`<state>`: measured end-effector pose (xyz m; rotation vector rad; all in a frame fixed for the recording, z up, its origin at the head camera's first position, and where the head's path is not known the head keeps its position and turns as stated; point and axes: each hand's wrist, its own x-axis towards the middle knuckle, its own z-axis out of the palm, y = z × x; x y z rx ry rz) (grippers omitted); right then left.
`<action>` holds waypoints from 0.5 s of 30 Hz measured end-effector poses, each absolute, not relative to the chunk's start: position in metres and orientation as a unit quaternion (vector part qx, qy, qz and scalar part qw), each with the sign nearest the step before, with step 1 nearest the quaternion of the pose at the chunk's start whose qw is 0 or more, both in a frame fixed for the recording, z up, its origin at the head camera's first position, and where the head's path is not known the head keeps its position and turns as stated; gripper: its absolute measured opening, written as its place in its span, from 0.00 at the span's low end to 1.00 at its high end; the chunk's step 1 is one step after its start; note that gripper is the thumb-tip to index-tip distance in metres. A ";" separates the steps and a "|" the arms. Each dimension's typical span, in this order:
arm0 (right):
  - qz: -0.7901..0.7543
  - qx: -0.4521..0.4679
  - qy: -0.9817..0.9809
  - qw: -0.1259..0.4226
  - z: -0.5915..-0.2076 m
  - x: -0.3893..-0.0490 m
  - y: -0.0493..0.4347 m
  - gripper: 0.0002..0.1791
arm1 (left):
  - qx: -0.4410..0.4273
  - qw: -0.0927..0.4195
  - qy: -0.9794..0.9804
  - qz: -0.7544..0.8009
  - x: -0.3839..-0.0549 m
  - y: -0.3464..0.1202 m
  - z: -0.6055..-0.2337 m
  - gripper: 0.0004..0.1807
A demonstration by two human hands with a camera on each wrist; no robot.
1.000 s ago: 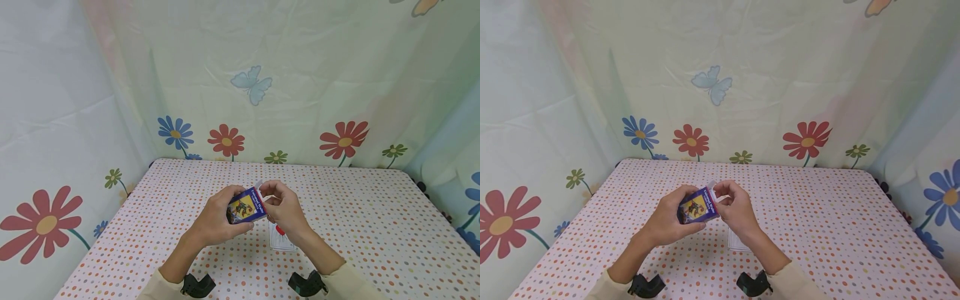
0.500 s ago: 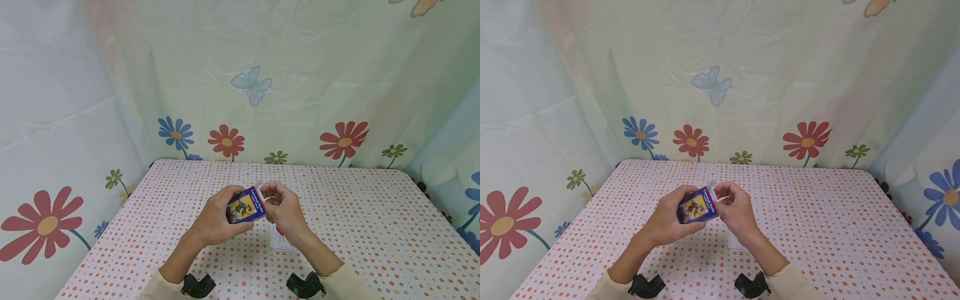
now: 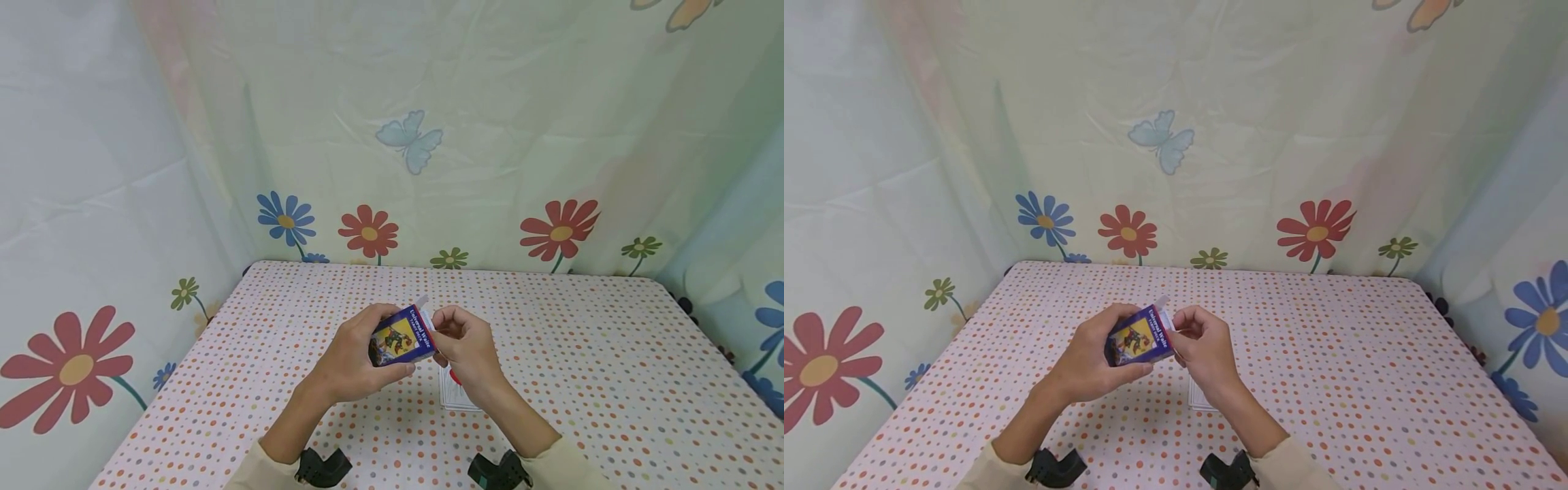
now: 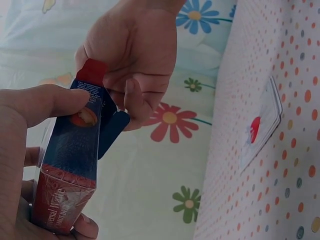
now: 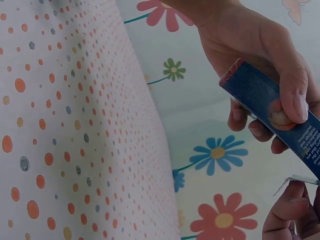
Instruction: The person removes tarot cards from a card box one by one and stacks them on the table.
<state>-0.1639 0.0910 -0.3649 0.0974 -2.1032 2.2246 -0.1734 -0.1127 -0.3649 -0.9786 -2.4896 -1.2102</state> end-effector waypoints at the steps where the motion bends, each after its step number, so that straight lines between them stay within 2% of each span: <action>1: 0.727 0.032 -0.685 0.038 -0.365 -0.164 0.091 0.06 | -0.331 0.103 -0.843 -0.410 -0.173 -0.113 -0.365 0.40; 11: 0.730 0.032 -0.682 0.032 -0.365 -0.162 0.093 0.03 | -0.325 0.109 -0.849 -0.402 -0.172 -0.114 -0.363 0.41; 15: 0.723 0.034 -0.689 0.036 -0.366 -0.162 0.095 0.05 | -0.325 0.114 -0.849 -0.401 -0.172 -0.114 -0.363 0.40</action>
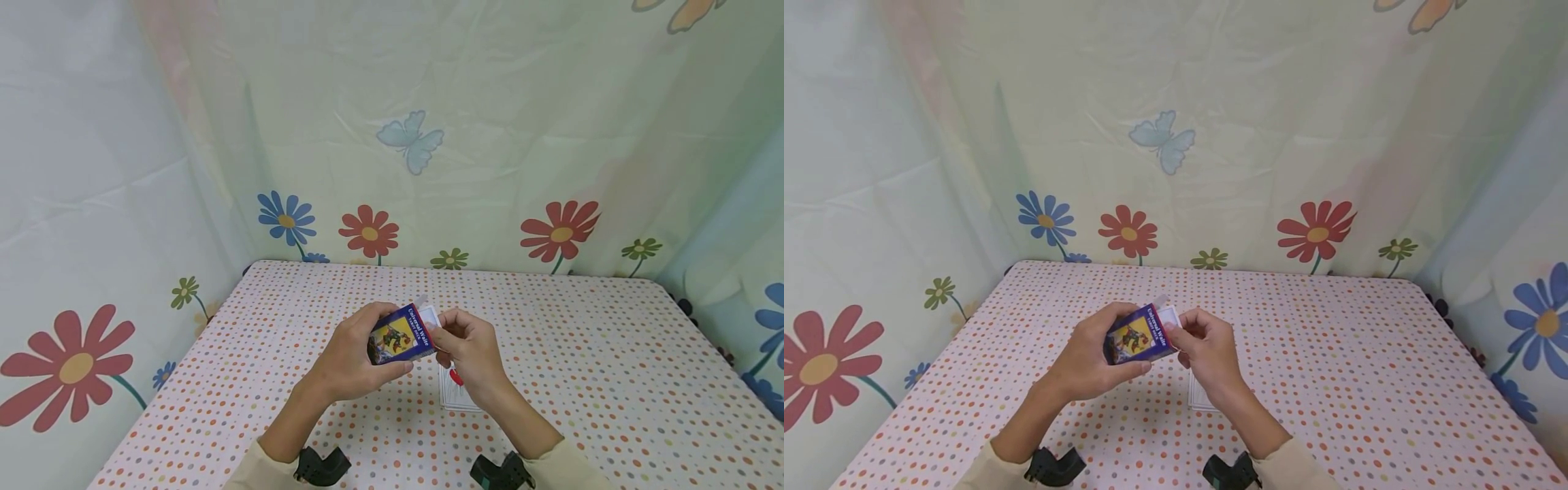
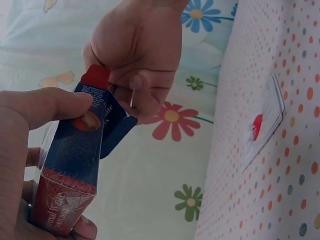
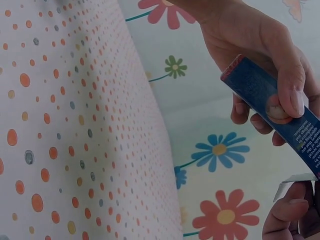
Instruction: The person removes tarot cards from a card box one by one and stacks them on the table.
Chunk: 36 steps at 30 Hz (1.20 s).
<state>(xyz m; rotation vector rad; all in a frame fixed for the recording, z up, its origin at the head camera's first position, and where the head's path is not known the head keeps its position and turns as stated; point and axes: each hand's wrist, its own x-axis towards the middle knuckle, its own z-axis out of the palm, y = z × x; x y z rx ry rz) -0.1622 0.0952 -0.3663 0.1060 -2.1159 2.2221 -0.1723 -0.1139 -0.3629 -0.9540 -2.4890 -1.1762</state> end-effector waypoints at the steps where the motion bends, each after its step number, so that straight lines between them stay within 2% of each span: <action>1: 0.722 0.036 -0.690 0.037 -0.367 -0.162 0.096 0.07 | -0.326 0.114 -0.849 -0.401 -0.172 -0.114 -0.363 0.40; 14: 0.727 0.053 -0.684 0.027 -0.370 -0.160 0.101 0.12 | -0.327 0.110 -0.847 -0.403 -0.173 -0.114 -0.365 0.40; 24: 0.770 0.087 -0.631 -0.015 -0.376 -0.160 0.108 0.05 | -0.324 0.105 -0.845 -0.412 -0.172 -0.113 -0.364 0.40; 36: 0.787 0.104 -0.607 -0.034 -0.376 -0.162 0.112 0.05 | -0.331 0.122 -0.843 -0.407 -0.172 -0.114 -0.363 0.40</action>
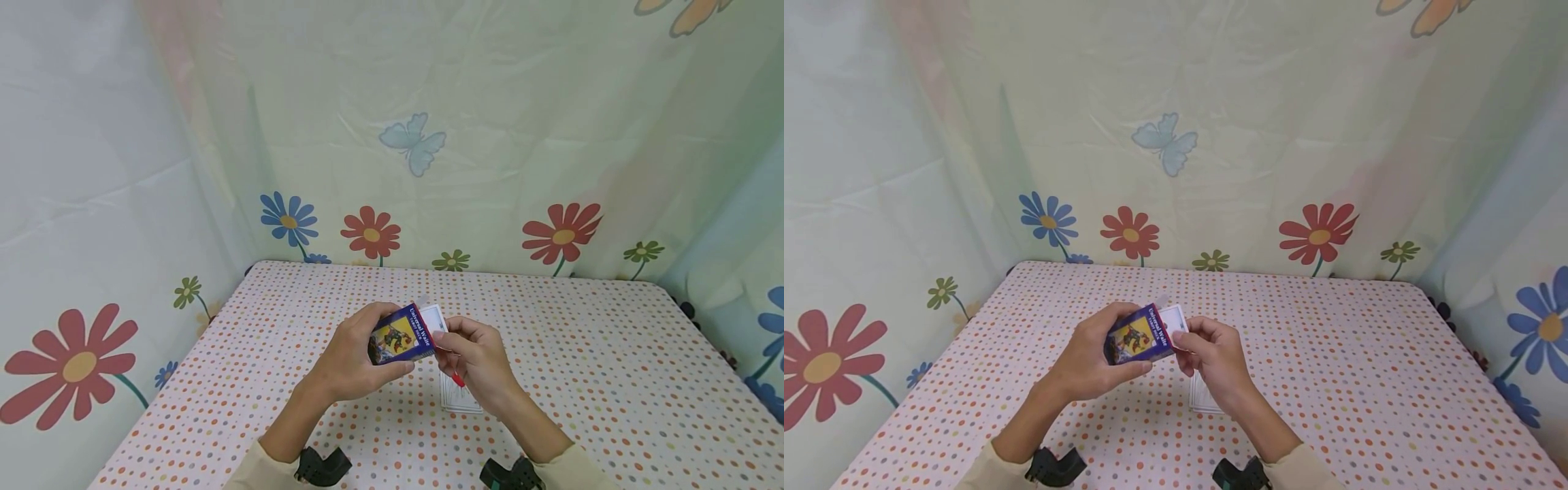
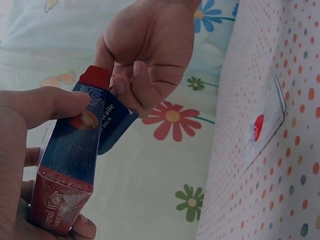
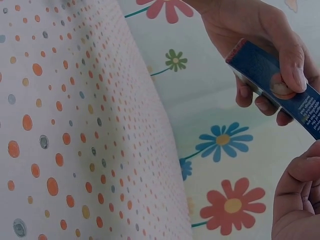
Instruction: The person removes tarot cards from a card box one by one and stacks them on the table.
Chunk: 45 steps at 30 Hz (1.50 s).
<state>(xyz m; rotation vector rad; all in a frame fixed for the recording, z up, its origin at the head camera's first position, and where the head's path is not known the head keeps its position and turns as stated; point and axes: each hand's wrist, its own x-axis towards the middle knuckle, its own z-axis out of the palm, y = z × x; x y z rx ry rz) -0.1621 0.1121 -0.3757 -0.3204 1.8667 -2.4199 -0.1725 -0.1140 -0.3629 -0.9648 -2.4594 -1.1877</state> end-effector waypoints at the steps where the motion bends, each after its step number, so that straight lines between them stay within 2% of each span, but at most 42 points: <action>1: -0.787 -0.101 0.607 0.036 -0.376 -0.162 0.112 0.05 | -0.330 0.123 -0.843 -0.406 -0.173 -0.114 -0.363 0.40; 15: -0.789 -0.088 0.607 0.033 -0.377 -0.166 0.112 0.05 | -0.322 0.127 -0.848 -0.401 -0.173 -0.115 -0.363 0.41; 27: -0.771 -0.092 0.631 0.017 -0.380 -0.164 0.115 0.11 | -0.323 0.123 -0.849 -0.401 -0.173 -0.115 -0.362 0.41; 45: -0.755 -0.092 0.649 0.008 -0.383 -0.164 0.118 0.13 | -0.324 0.119 -0.849 -0.399 -0.173 -0.114 -0.363 0.41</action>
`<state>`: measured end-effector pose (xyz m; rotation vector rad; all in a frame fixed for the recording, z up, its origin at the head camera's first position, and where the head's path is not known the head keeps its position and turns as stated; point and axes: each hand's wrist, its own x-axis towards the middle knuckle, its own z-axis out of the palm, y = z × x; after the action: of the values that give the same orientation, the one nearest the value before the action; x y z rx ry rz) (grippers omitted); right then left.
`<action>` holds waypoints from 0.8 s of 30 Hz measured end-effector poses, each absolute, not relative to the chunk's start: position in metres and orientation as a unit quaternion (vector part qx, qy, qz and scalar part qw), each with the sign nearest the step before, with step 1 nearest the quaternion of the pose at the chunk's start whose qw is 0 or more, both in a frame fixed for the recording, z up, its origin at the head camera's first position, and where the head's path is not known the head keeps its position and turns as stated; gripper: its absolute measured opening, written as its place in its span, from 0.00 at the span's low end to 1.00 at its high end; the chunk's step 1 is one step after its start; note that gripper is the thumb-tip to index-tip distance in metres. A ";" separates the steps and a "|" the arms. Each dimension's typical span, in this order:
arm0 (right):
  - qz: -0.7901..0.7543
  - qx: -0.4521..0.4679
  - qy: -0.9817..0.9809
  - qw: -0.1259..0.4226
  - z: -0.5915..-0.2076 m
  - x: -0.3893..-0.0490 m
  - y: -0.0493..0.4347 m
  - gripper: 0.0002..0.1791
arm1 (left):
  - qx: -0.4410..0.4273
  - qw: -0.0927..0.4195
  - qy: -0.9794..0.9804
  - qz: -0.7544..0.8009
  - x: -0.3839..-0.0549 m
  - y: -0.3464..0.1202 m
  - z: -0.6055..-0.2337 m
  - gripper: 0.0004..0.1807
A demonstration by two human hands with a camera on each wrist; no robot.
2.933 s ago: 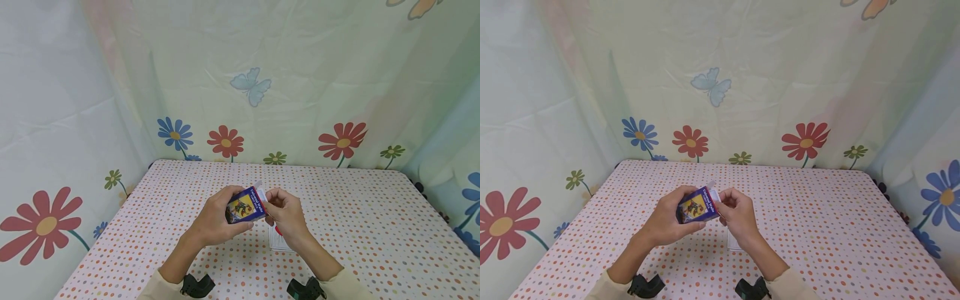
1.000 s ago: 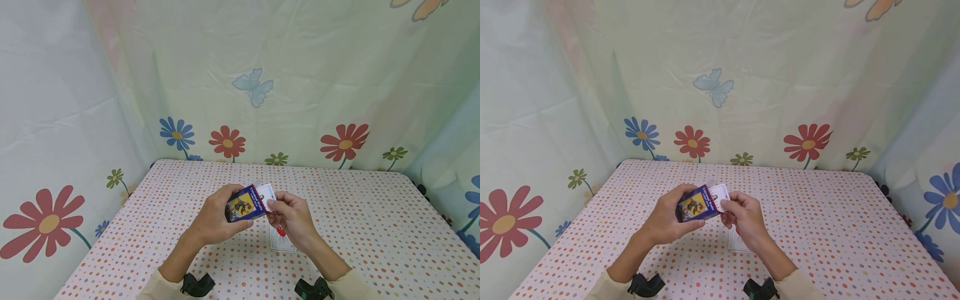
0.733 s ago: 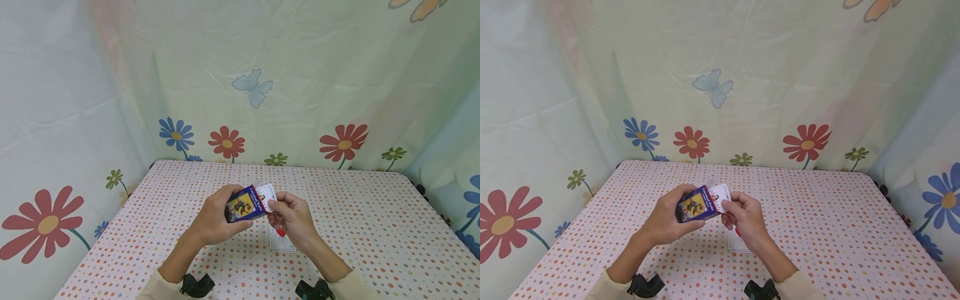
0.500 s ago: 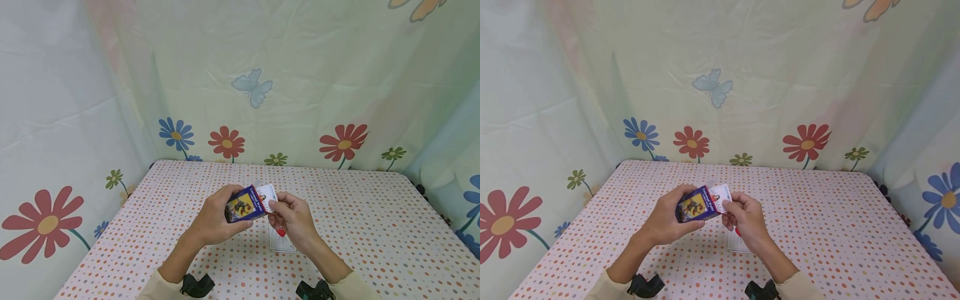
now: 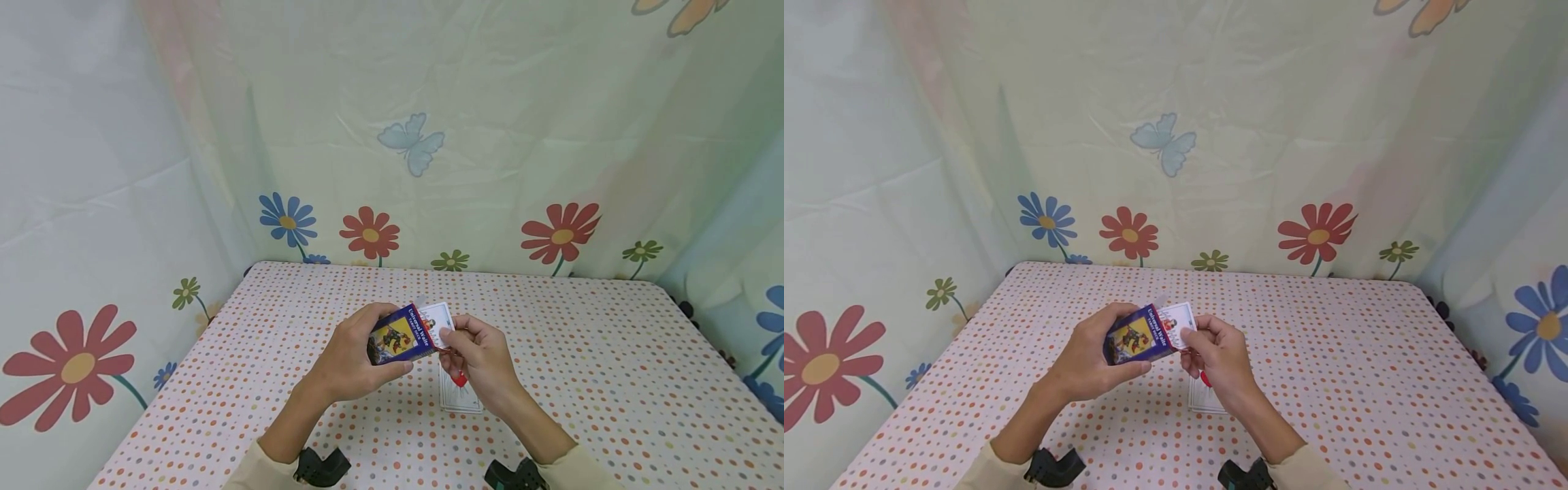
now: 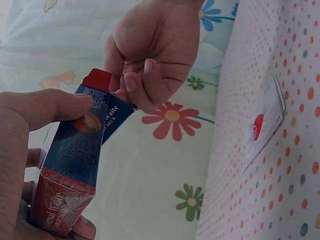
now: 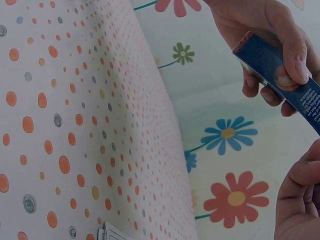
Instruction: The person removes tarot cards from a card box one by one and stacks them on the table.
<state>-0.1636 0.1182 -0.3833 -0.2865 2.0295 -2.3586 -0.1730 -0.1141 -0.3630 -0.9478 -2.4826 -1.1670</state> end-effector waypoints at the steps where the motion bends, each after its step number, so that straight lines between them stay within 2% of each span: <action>1: -0.755 -0.092 0.649 0.008 -0.383 -0.164 0.118 0.13 | -0.324 0.120 -0.849 -0.399 -0.173 -0.114 -0.363 0.41; 24: -0.750 -0.059 0.658 -0.012 -0.386 -0.166 0.124 0.12 | -0.321 0.129 -0.852 -0.393 -0.172 -0.115 -0.362 0.41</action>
<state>-0.1659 0.1239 -0.3863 -0.1868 2.0843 -2.3760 -0.1721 -0.1153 -0.3623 -0.9347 -2.4769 -1.1431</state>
